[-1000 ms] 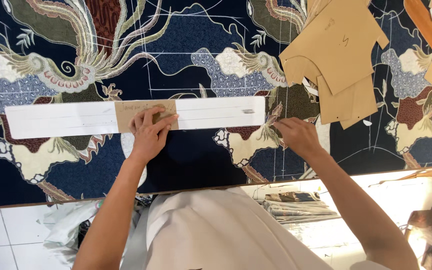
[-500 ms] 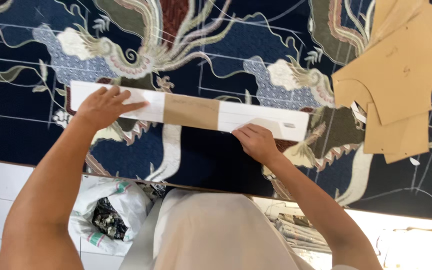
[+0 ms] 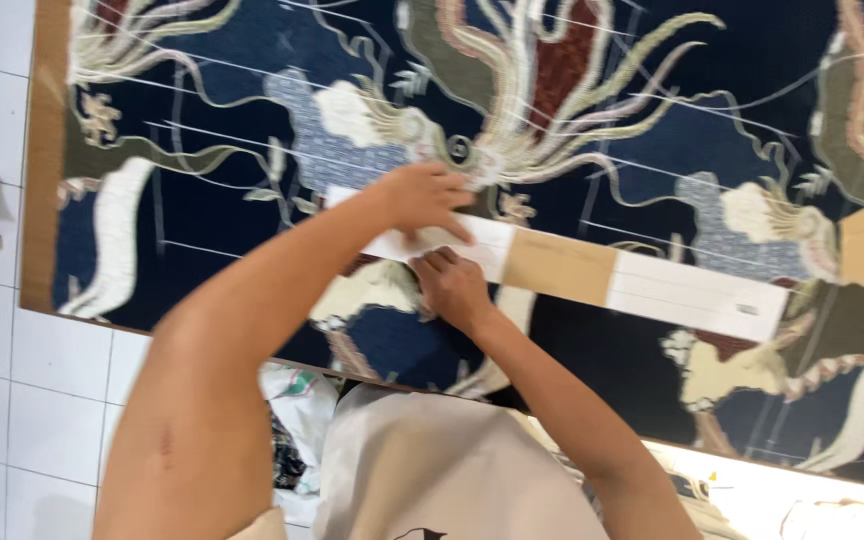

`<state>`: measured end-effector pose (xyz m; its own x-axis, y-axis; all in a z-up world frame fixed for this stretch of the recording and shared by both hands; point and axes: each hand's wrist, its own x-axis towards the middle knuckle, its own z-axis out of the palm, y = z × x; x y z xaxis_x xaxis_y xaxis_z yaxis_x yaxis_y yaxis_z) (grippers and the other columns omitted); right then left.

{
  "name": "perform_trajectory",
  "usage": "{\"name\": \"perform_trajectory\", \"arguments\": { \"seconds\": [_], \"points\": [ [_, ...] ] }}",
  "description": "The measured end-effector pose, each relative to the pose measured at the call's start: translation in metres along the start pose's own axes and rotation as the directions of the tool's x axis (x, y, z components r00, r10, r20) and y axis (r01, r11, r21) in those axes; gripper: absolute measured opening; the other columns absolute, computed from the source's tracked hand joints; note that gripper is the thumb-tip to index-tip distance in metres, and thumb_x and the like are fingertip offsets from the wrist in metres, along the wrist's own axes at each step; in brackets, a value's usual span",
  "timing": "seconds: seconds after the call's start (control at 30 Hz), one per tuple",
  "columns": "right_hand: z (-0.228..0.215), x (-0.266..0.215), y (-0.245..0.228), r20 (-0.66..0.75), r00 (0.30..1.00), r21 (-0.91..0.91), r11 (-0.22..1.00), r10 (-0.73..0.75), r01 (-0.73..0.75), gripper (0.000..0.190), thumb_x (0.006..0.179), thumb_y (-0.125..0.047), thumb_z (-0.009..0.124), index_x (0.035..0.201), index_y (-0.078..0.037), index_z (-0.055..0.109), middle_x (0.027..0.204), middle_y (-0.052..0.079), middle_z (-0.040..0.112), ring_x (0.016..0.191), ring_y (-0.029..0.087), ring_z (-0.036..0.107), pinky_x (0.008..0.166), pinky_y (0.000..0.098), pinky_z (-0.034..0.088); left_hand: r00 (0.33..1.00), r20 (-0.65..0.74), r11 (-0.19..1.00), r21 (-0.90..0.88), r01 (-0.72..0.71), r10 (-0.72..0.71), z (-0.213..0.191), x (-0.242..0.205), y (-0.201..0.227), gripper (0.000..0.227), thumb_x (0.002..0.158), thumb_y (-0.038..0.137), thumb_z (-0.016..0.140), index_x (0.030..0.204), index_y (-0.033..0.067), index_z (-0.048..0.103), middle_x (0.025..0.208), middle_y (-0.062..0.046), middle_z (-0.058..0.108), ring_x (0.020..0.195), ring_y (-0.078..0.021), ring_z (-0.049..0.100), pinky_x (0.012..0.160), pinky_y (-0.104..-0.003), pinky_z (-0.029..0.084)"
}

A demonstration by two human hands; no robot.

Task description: The person places a cardboard pattern on a patterned fabric, marks its outline with chalk, and uses a long ruler to draw straight lines. They then wipe the fabric surface with a cloth and reposition the pattern.

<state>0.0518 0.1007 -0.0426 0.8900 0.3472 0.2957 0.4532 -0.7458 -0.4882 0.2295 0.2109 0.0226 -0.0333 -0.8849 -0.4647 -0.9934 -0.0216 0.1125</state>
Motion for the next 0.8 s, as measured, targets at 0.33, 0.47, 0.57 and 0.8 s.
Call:
{"name": "perform_trajectory", "arguments": {
  "seconds": [0.33, 0.47, 0.57, 0.8],
  "points": [
    [0.081, 0.092, -0.112, -0.057, 0.971, 0.262, 0.942, 0.231, -0.208, 0.035, 0.080, -0.015, 0.077, 0.112, -0.004, 0.069, 0.110, 0.014, 0.071, 0.101, 0.036, 0.069, 0.087, 0.0487, 0.055, 0.979, -0.206, 0.997, 0.079, 0.023, -0.007, 0.040, -0.011, 0.010, 0.058, 0.083, 0.023, 0.079, 0.134, 0.0440, 0.060, 0.145, 0.000, 0.048, 0.145, -0.0245, 0.034, 0.113, -0.048, 0.030],
    [-0.006, 0.050, -0.147, -0.236, 0.838, 0.178, 0.870, 0.491, -0.460, 0.011, 0.089, -0.001, 0.074, 0.099, -0.005, 0.072, 0.097, 0.013, 0.074, 0.083, 0.026, 0.073, 0.073, 0.0322, 0.059, 0.904, -0.402, 0.970, -0.238, 0.049, -0.144, 0.084, -0.041, 0.044, 0.042, 0.087, 0.021, 0.074, 0.128, 0.0224, 0.063, 0.146, -0.006, 0.049, 0.137, -0.0259, 0.041, 0.114, -0.047, 0.031],
    [-0.033, 0.061, -0.155, -0.190, 0.685, 0.251, 0.709, 0.704, -0.659, 0.009, 0.093, -0.007, 0.075, 0.100, -0.003, 0.072, 0.088, 0.010, 0.072, 0.072, 0.018, 0.070, 0.066, 0.0276, 0.056, 0.781, -0.495, 0.803, -0.596, 0.014, -0.380, 0.114, -0.065, 0.087, 0.048, 0.091, 0.012, 0.067, 0.138, 0.0121, 0.061, 0.140, -0.007, 0.057, 0.135, -0.0269, 0.046, 0.120, -0.043, 0.033],
    [0.030, 0.156, -0.110, -0.059, 0.568, 0.389, 0.543, 0.821, -0.744, 0.022, 0.091, -0.015, 0.073, 0.111, -0.007, 0.073, 0.084, 0.009, 0.075, 0.072, 0.014, 0.070, 0.066, 0.0281, 0.055, 0.650, -0.500, 0.749, -0.642, 0.166, -0.572, 0.121, -0.065, 0.143, 0.052, 0.091, 0.038, 0.053, 0.137, 0.0126, 0.057, 0.140, -0.008, 0.058, 0.138, -0.0301, 0.042, 0.117, -0.053, 0.027]
  ]
}}
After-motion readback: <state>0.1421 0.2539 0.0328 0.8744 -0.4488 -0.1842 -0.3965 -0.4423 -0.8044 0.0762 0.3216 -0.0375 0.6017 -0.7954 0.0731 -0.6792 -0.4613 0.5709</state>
